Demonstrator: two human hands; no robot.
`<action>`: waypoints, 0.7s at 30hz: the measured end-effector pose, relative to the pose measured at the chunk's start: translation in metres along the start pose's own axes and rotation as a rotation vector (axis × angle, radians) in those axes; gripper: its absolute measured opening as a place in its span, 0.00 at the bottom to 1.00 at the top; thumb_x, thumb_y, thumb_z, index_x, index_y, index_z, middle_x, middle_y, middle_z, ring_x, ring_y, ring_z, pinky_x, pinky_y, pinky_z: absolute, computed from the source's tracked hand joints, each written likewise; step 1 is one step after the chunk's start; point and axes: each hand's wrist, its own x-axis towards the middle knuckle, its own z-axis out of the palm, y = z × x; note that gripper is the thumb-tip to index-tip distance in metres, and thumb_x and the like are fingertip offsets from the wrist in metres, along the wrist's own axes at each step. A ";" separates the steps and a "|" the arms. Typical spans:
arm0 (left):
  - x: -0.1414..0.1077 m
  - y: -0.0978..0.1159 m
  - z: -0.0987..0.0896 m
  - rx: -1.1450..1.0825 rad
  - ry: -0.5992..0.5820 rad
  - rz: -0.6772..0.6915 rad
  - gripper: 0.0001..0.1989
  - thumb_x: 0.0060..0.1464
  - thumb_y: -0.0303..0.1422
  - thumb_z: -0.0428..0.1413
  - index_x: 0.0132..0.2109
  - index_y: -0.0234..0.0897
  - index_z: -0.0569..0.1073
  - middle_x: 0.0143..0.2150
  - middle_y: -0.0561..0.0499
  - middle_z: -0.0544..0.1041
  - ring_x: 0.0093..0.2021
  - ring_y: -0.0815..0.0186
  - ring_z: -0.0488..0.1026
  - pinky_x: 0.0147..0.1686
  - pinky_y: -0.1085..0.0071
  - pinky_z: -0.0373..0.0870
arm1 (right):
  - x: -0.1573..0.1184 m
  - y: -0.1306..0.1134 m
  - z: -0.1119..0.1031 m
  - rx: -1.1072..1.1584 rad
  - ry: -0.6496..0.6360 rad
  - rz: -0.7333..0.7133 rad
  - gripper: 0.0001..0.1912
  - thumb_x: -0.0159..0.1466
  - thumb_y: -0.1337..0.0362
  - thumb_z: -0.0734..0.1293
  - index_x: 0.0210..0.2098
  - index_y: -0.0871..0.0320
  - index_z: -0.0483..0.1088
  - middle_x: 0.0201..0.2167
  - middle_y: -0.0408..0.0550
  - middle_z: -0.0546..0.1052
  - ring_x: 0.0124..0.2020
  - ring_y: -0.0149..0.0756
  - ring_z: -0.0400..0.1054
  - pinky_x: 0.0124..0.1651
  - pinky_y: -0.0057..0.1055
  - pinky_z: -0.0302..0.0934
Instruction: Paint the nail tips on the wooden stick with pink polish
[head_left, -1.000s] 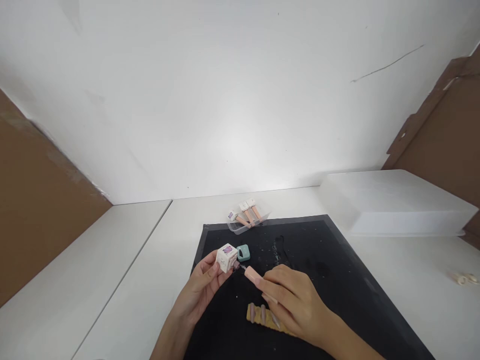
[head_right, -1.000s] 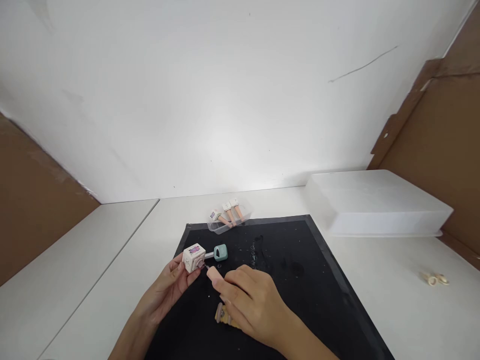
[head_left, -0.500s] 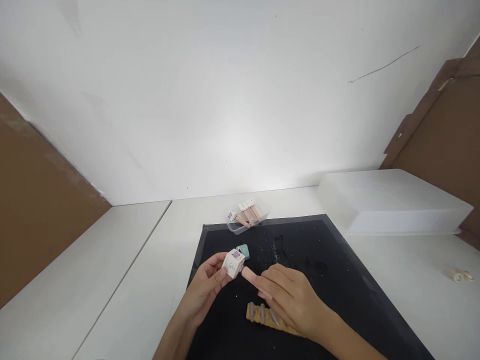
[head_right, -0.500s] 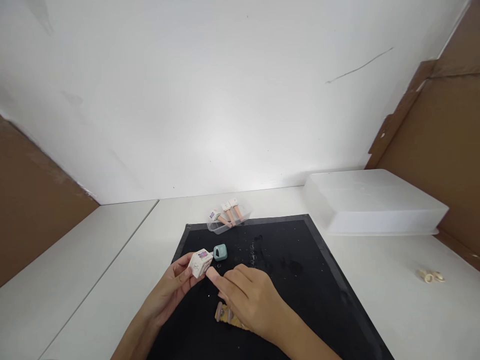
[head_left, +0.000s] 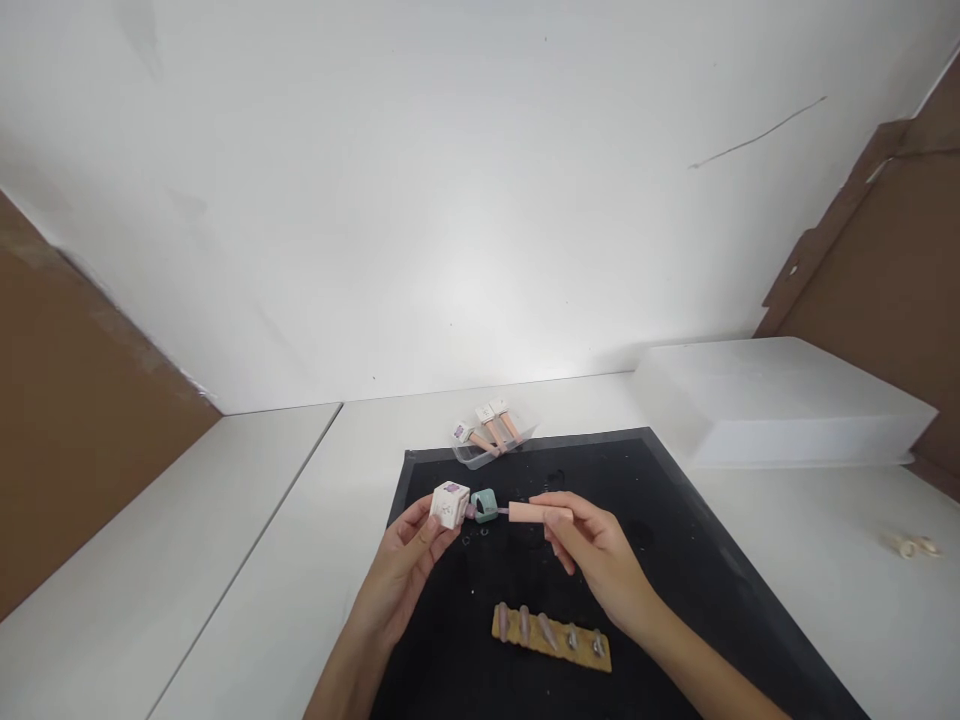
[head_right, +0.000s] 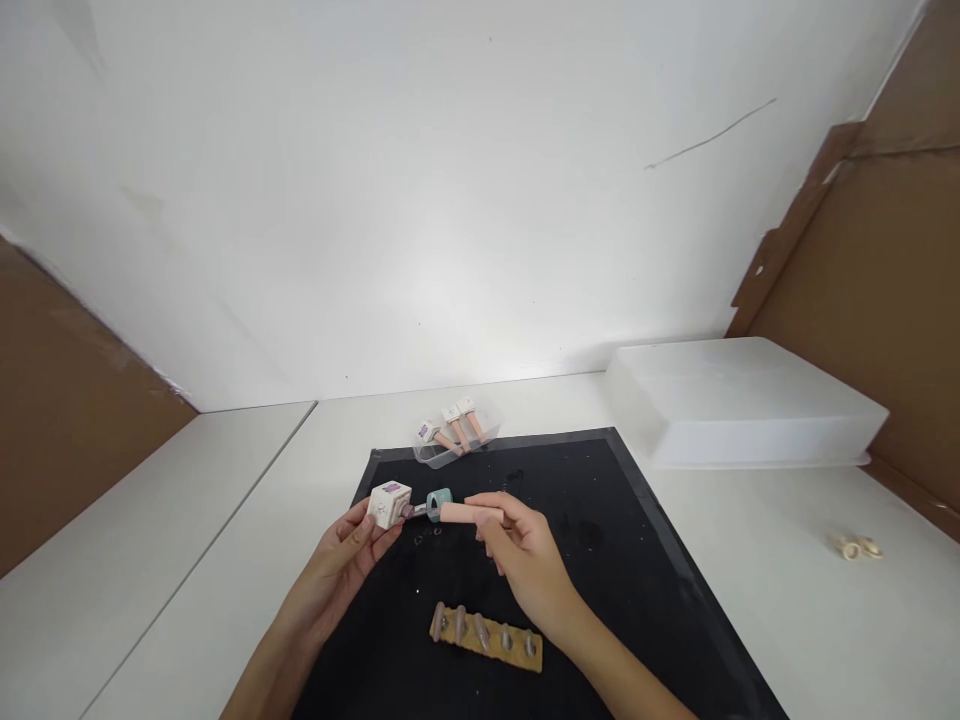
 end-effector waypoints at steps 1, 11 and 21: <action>0.001 0.000 0.000 0.042 0.033 0.014 0.17 0.46 0.36 0.61 0.44 0.37 0.75 0.46 0.46 0.77 0.48 0.59 0.71 0.50 0.66 0.66 | 0.001 0.001 0.000 0.048 0.016 0.024 0.17 0.60 0.52 0.63 0.37 0.59 0.74 0.17 0.38 0.61 0.16 0.26 0.52 0.18 0.24 0.50; 0.004 -0.006 0.002 0.385 0.064 0.066 0.17 0.44 0.37 0.61 0.42 0.36 0.74 0.44 0.45 0.78 0.46 0.58 0.73 0.49 0.64 0.66 | 0.003 -0.009 0.000 0.242 0.043 0.082 0.18 0.57 0.50 0.66 0.32 0.61 0.75 0.17 0.38 0.60 0.16 0.24 0.50 0.17 0.22 0.47; 0.013 -0.020 -0.011 0.678 0.109 0.128 0.17 0.46 0.40 0.58 0.41 0.34 0.73 0.38 0.43 0.79 0.40 0.57 0.75 0.42 0.63 0.70 | 0.003 -0.005 0.001 0.200 0.027 0.088 0.20 0.57 0.49 0.65 0.32 0.61 0.74 0.17 0.38 0.60 0.16 0.25 0.50 0.17 0.23 0.46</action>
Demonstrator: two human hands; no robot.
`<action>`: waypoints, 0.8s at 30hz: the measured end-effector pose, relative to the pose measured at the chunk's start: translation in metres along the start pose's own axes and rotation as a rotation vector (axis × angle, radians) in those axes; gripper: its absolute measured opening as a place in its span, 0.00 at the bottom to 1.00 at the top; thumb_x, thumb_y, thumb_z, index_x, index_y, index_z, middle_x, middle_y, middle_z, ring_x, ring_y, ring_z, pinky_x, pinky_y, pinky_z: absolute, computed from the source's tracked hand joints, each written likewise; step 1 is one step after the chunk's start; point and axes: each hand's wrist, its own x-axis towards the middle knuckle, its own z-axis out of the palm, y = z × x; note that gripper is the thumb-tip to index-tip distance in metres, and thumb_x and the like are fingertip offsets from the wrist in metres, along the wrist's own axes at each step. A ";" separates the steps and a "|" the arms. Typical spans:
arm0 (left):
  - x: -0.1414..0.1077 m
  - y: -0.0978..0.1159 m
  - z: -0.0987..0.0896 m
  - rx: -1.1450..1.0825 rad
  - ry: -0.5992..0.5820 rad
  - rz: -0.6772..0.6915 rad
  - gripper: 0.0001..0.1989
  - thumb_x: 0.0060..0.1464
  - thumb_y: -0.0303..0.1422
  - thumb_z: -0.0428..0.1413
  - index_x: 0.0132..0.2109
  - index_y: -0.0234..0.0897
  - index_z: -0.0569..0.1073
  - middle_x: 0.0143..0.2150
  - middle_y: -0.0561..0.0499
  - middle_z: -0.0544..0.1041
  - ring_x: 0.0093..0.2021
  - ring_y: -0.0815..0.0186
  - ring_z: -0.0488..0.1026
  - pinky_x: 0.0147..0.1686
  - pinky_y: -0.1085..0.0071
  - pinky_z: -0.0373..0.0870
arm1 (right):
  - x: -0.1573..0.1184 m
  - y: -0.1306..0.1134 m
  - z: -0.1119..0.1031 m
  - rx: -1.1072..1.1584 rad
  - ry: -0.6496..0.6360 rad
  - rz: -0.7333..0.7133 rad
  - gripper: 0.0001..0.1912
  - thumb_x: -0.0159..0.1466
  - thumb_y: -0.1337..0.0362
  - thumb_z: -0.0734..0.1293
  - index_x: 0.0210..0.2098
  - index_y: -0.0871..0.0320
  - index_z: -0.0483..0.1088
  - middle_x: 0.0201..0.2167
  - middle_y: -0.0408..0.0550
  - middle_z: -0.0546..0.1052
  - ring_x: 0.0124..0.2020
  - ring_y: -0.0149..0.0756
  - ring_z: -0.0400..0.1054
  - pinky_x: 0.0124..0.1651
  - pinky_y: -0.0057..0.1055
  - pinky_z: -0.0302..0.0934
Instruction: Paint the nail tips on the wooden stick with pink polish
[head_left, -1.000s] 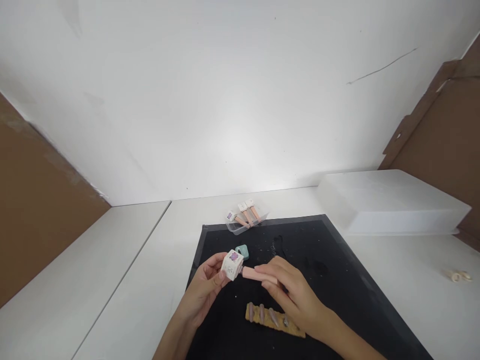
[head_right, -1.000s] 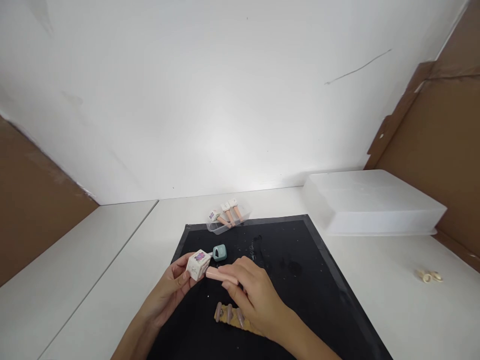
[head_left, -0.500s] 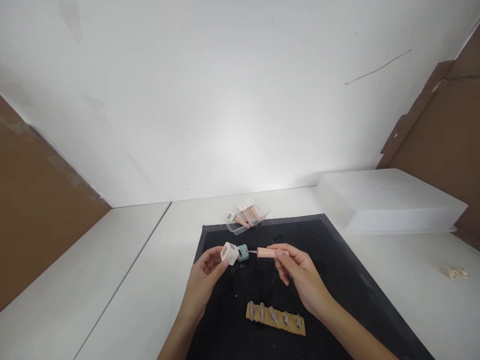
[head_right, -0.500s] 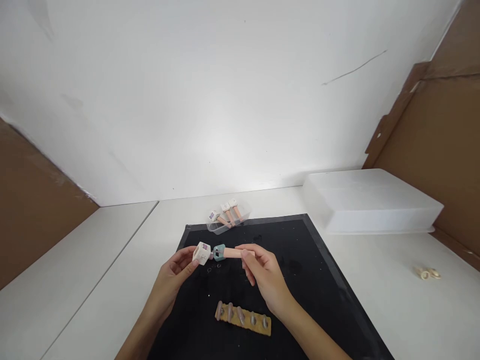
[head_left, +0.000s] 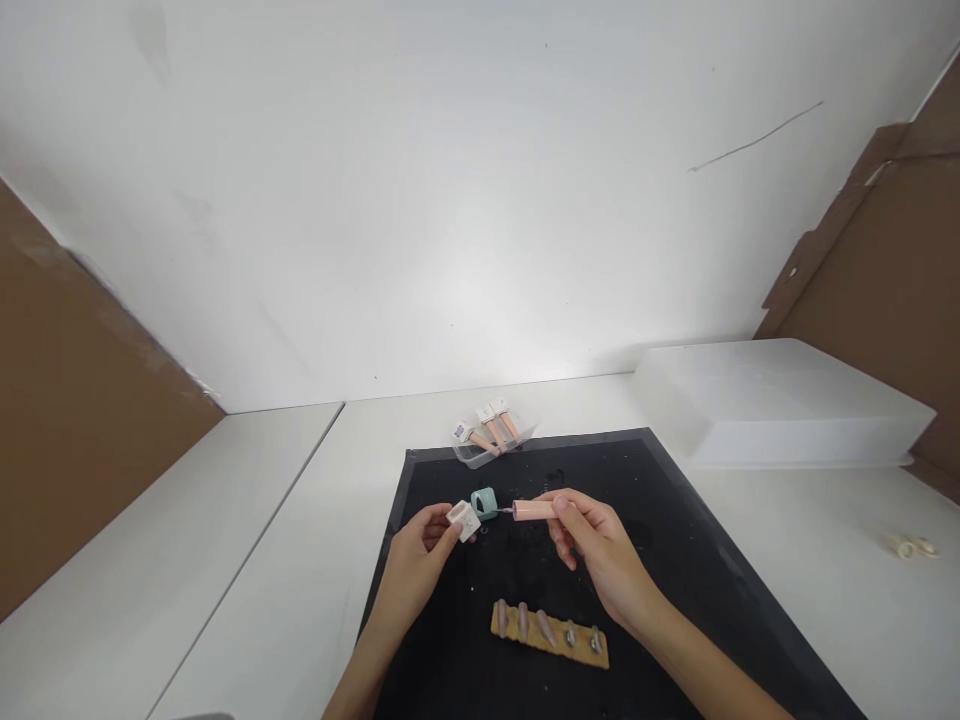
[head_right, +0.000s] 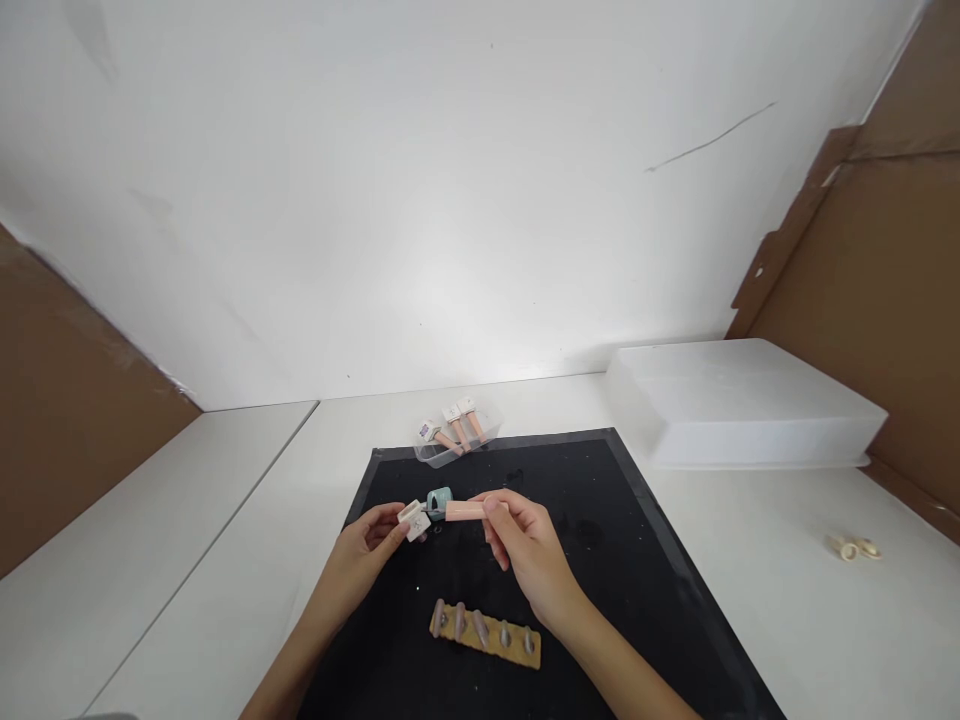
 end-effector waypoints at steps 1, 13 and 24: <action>0.000 -0.002 0.000 0.005 0.000 0.010 0.17 0.46 0.39 0.58 0.42 0.34 0.73 0.38 0.43 0.79 0.39 0.57 0.75 0.42 0.63 0.70 | 0.000 0.000 0.000 -0.002 -0.002 0.003 0.20 0.57 0.49 0.65 0.32 0.61 0.75 0.17 0.38 0.60 0.16 0.25 0.50 0.17 0.23 0.45; 0.003 -0.008 0.002 0.079 -0.021 0.107 0.16 0.46 0.33 0.54 0.44 0.36 0.71 0.43 0.45 0.76 0.45 0.59 0.73 0.50 0.60 0.68 | 0.000 -0.002 0.001 -0.035 0.000 0.015 0.21 0.55 0.48 0.66 0.31 0.61 0.75 0.16 0.37 0.60 0.16 0.23 0.51 0.17 0.22 0.45; -0.001 -0.004 0.001 0.243 -0.034 0.166 0.21 0.48 0.30 0.52 0.51 0.39 0.65 0.51 0.45 0.68 0.48 0.60 0.69 0.47 0.61 0.68 | 0.003 0.002 -0.001 -0.035 -0.001 0.018 0.20 0.56 0.49 0.65 0.32 0.61 0.74 0.16 0.37 0.59 0.15 0.23 0.50 0.17 0.22 0.45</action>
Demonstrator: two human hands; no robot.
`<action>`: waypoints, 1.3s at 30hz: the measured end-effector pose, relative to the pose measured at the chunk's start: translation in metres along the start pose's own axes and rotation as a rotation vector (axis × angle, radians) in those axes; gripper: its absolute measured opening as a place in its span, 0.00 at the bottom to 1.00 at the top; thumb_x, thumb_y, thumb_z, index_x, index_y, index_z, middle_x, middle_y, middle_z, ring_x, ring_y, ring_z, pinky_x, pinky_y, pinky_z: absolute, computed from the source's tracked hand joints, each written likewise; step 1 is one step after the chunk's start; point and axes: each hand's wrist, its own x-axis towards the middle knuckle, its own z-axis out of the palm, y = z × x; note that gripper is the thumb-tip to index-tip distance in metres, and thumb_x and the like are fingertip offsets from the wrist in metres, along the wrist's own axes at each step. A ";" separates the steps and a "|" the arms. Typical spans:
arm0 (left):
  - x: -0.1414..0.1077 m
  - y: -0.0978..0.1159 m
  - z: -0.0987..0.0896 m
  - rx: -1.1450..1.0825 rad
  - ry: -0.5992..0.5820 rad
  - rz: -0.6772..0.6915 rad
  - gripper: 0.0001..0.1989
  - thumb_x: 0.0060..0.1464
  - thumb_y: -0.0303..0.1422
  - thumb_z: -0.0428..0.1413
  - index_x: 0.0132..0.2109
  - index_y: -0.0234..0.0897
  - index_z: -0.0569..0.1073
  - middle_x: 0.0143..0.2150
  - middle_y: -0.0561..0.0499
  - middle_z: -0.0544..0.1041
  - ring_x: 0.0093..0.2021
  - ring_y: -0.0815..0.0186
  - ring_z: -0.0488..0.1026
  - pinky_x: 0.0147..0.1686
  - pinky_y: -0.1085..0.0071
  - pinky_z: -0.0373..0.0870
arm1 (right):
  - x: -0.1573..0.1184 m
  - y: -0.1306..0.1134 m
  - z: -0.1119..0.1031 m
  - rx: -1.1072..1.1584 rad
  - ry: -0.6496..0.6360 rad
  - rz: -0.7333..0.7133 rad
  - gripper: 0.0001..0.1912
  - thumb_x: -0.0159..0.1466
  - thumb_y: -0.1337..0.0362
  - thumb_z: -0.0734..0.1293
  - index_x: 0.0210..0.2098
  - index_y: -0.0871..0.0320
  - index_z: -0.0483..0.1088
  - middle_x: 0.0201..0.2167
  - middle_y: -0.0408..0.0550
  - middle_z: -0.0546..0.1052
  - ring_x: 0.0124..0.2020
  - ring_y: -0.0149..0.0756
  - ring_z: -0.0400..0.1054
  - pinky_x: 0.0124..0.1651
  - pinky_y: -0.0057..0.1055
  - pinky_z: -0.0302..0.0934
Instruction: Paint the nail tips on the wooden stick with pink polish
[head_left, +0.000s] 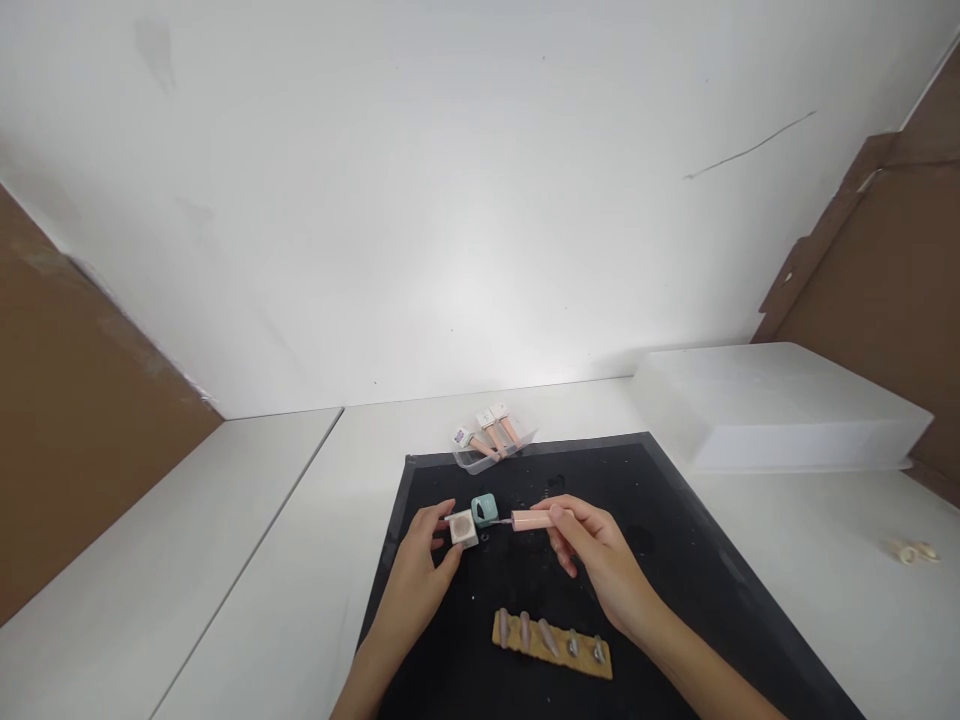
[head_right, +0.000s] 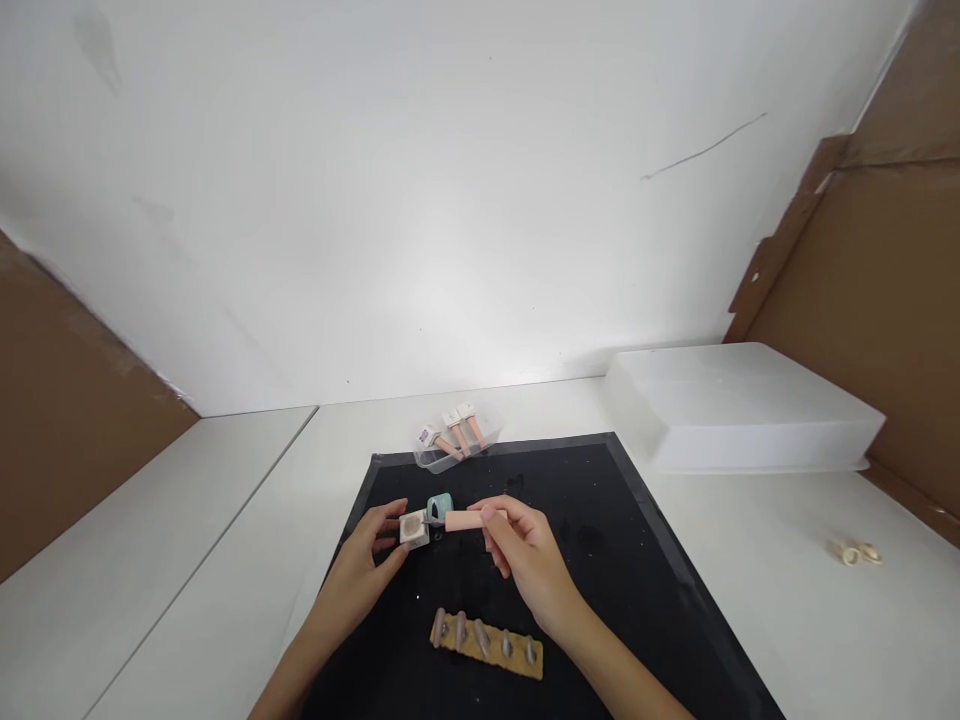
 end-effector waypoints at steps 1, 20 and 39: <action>-0.001 0.002 -0.001 0.040 0.010 0.014 0.21 0.49 0.30 0.51 0.52 0.39 0.65 0.51 0.45 0.67 0.48 0.60 0.69 0.46 0.61 0.68 | 0.000 0.000 0.000 0.000 0.003 0.000 0.20 0.56 0.49 0.65 0.32 0.61 0.74 0.16 0.37 0.59 0.15 0.23 0.50 0.17 0.22 0.45; -0.027 0.036 -0.004 0.194 -0.697 0.149 0.28 0.38 0.21 0.52 0.50 0.43 0.63 0.47 0.50 0.66 0.47 0.63 0.64 0.48 0.67 0.62 | 0.007 -0.006 -0.010 0.052 0.061 -0.045 0.17 0.58 0.51 0.65 0.32 0.60 0.73 0.16 0.37 0.60 0.16 0.24 0.50 0.17 0.22 0.46; -0.019 0.034 0.003 -0.402 -0.243 0.154 0.23 0.39 0.25 0.56 0.45 0.42 0.64 0.33 0.53 0.65 0.34 0.66 0.67 0.35 0.71 0.65 | 0.019 0.007 -0.014 0.091 0.194 0.111 0.16 0.55 0.53 0.68 0.35 0.60 0.71 0.21 0.40 0.68 0.15 0.24 0.54 0.15 0.21 0.46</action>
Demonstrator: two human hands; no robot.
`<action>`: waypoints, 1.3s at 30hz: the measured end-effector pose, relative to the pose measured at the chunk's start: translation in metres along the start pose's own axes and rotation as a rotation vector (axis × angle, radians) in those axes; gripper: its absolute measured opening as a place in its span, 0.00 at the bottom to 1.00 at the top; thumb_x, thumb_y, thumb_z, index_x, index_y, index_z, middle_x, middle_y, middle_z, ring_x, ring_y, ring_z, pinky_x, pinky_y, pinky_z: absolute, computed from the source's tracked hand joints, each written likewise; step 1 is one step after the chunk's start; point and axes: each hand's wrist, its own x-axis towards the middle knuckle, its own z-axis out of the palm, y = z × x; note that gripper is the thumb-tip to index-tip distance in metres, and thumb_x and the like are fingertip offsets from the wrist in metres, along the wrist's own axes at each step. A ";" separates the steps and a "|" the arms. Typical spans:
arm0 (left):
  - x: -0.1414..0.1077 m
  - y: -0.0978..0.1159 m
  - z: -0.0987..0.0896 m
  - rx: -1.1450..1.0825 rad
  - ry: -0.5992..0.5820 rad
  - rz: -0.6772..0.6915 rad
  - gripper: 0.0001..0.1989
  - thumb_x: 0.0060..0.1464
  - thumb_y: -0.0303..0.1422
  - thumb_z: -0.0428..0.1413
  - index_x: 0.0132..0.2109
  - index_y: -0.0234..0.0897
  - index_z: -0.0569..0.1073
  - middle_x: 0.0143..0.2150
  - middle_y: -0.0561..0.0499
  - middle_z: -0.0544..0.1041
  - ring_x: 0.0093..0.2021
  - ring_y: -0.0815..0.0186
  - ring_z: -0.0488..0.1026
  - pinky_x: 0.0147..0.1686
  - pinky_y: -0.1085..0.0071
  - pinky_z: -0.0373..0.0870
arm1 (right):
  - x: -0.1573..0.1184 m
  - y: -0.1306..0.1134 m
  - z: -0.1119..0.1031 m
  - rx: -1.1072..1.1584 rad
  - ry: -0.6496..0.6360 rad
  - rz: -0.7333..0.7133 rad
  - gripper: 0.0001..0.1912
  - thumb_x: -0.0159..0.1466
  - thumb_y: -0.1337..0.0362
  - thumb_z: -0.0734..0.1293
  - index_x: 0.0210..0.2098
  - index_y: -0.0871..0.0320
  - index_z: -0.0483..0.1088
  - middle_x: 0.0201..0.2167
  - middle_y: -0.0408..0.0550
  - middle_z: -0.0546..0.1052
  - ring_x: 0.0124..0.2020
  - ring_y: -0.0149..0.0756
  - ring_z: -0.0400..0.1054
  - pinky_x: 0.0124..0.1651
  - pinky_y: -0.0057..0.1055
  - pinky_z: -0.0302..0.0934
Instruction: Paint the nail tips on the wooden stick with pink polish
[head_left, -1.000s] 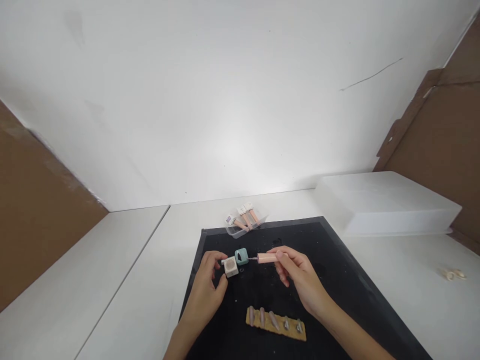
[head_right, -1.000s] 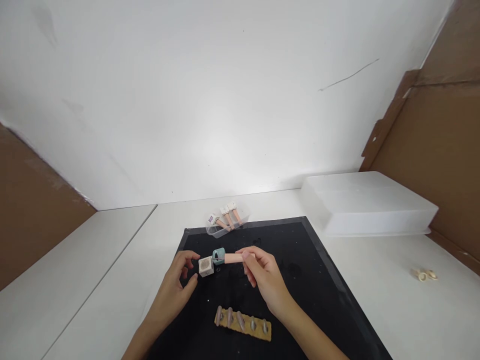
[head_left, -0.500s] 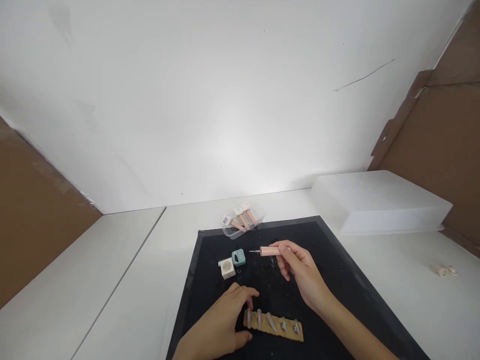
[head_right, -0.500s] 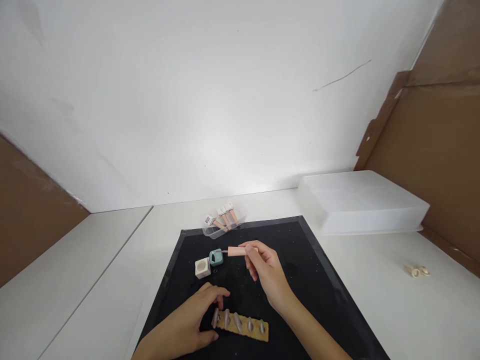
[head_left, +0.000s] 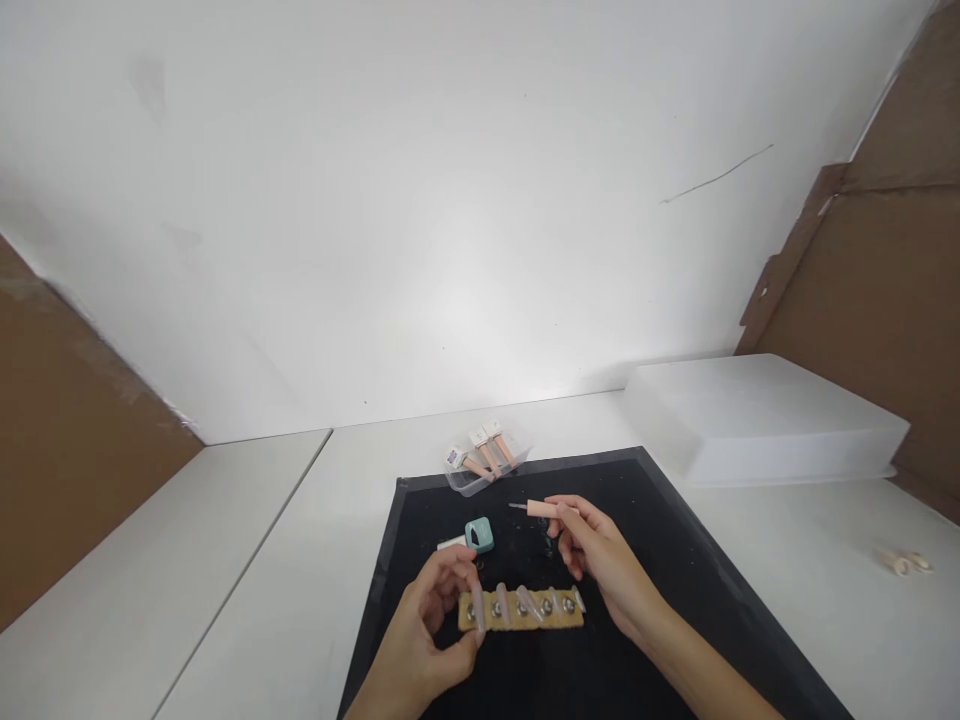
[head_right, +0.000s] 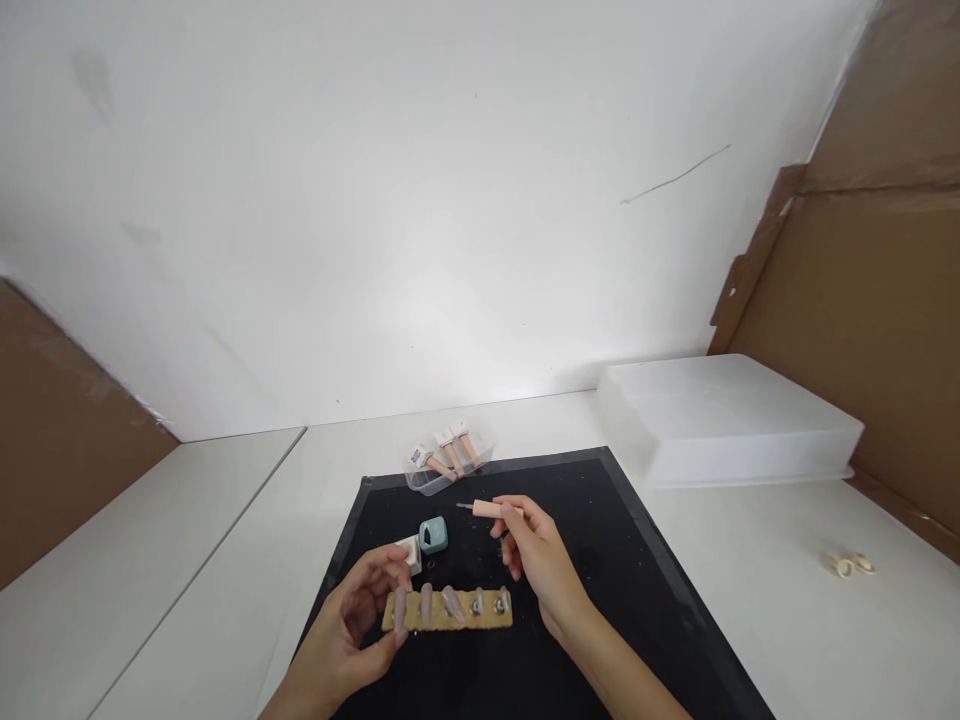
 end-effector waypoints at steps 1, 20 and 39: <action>0.001 -0.002 -0.001 -0.054 0.016 -0.002 0.23 0.40 0.26 0.57 0.46 0.42 0.63 0.33 0.52 0.65 0.34 0.66 0.66 0.35 0.71 0.65 | -0.002 0.001 0.002 0.030 -0.017 0.040 0.16 0.54 0.54 0.68 0.35 0.60 0.71 0.21 0.40 0.68 0.16 0.24 0.54 0.15 0.21 0.46; -0.007 -0.019 0.038 -0.486 0.127 -0.194 0.31 0.29 0.44 0.66 0.44 0.43 0.70 0.35 0.52 0.66 0.31 0.68 0.65 0.32 0.72 0.63 | -0.024 0.011 0.023 0.362 0.134 0.110 0.09 0.55 0.58 0.69 0.28 0.57 0.70 0.19 0.39 0.62 0.16 0.26 0.51 0.17 0.24 0.48; -0.015 -0.007 0.037 -0.443 0.088 -0.264 0.21 0.36 0.47 0.63 0.37 0.43 0.71 0.32 0.53 0.71 0.33 0.64 0.69 0.40 0.64 0.63 | -0.022 -0.018 0.003 0.400 -0.029 -0.097 0.09 0.54 0.60 0.71 0.32 0.56 0.70 0.19 0.38 0.60 0.20 0.27 0.51 0.19 0.23 0.47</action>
